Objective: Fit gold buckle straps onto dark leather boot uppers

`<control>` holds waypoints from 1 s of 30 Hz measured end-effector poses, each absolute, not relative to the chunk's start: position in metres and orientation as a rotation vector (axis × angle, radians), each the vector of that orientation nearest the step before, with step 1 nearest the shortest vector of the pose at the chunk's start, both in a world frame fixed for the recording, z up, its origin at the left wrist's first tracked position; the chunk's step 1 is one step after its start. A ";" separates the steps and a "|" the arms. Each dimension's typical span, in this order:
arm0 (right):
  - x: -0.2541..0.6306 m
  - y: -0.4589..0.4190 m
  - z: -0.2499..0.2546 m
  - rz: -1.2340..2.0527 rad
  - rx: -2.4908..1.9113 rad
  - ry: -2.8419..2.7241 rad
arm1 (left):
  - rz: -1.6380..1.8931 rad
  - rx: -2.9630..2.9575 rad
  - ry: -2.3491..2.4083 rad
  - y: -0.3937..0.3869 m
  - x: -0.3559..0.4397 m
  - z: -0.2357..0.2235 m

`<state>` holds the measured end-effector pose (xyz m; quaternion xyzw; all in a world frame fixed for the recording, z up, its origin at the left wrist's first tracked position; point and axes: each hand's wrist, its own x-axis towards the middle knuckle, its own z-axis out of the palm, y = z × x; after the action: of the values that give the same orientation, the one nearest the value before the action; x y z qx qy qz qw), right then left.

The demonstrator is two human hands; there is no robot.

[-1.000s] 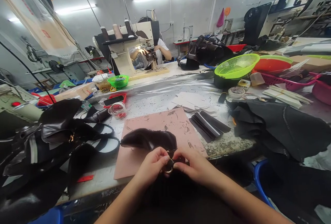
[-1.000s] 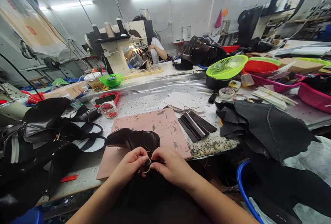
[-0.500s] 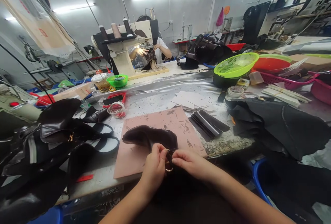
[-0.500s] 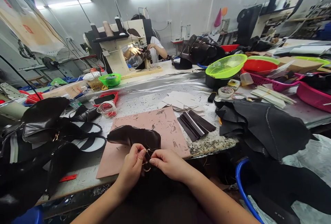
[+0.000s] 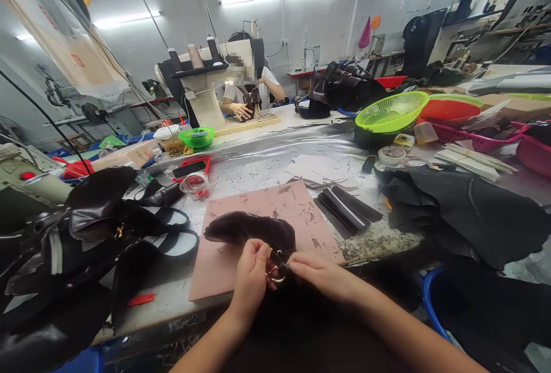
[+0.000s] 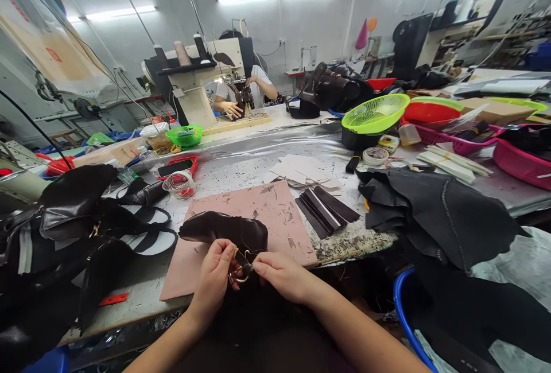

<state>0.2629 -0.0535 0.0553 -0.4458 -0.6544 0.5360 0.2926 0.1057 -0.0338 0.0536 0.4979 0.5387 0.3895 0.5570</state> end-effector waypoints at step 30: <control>0.329 -0.032 0.033 0.462 -1.490 -1.397 | 1.071 2.532 1.812 0.066 0.045 0.183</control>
<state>0.3290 -0.0322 0.0330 -0.6163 -0.5777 0.1912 0.4999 0.0453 0.0664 0.1827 0.7667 0.5488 0.3244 -0.0756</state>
